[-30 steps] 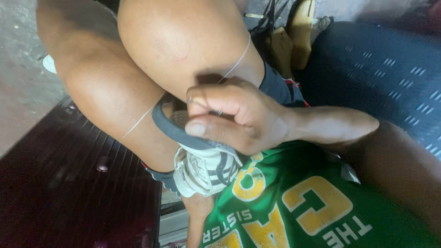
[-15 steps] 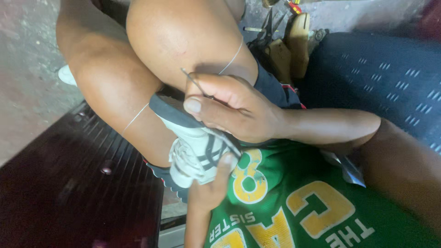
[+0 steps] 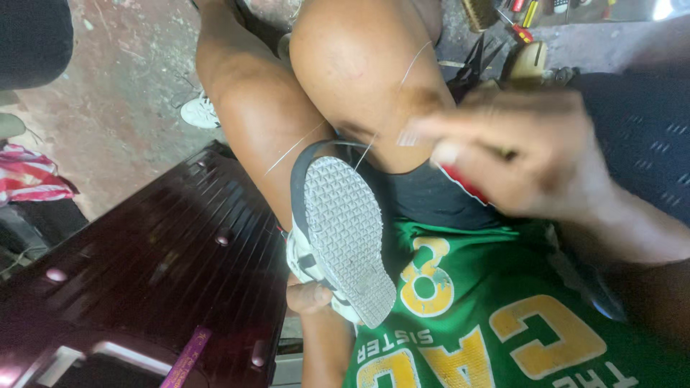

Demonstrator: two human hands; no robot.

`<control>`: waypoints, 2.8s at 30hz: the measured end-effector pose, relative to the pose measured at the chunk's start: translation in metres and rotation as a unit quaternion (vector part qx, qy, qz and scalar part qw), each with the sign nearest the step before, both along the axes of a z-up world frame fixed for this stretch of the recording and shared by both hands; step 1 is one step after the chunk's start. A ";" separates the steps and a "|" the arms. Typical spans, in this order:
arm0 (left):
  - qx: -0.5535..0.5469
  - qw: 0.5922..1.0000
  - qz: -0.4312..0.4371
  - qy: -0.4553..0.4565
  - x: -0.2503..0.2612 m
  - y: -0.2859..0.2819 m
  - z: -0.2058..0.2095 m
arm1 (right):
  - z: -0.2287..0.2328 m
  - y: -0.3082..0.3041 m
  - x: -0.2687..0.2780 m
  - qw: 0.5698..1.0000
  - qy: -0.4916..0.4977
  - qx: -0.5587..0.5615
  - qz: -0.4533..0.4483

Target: The person sits on the floor and uses a needle and thread to stitch the sole of a white sneaker. They repeatedly push the needle through the shoe's edge and pull the thread to secure the sole.

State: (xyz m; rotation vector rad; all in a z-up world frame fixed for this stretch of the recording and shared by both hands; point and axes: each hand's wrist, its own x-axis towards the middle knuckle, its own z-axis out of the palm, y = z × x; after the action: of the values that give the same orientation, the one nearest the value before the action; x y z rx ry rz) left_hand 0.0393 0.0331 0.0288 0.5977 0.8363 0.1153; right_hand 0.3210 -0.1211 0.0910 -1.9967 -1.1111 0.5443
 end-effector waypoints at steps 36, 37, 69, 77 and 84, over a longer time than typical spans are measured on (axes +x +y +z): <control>0.024 0.992 -0.124 -0.023 -0.023 0.010 0.001 | 0.001 0.013 -0.022 0.972 0.081 -0.081 0.203; 0.028 0.988 -0.153 -0.020 -0.021 0.010 0.001 | -0.001 0.012 -0.019 0.975 0.080 -0.075 0.194; 0.287 0.893 -0.347 -0.009 0.039 0.019 0.009 | -0.014 0.104 0.020 0.952 0.000 -0.096 0.292; 0.220 0.964 -0.143 0.037 -0.013 0.002 0.018 | -0.015 0.054 0.015 0.963 0.052 -0.074 0.255; 0.556 0.759 -0.032 0.338 -0.024 0.025 0.029 | -0.027 0.001 0.006 0.986 0.100 -0.024 0.129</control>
State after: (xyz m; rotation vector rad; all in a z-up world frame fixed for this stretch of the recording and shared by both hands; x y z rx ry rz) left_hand 0.0155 0.0583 0.0580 1.8789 1.4327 0.3580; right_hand 0.3275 -0.1206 0.0644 -1.8027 -1.2453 0.8943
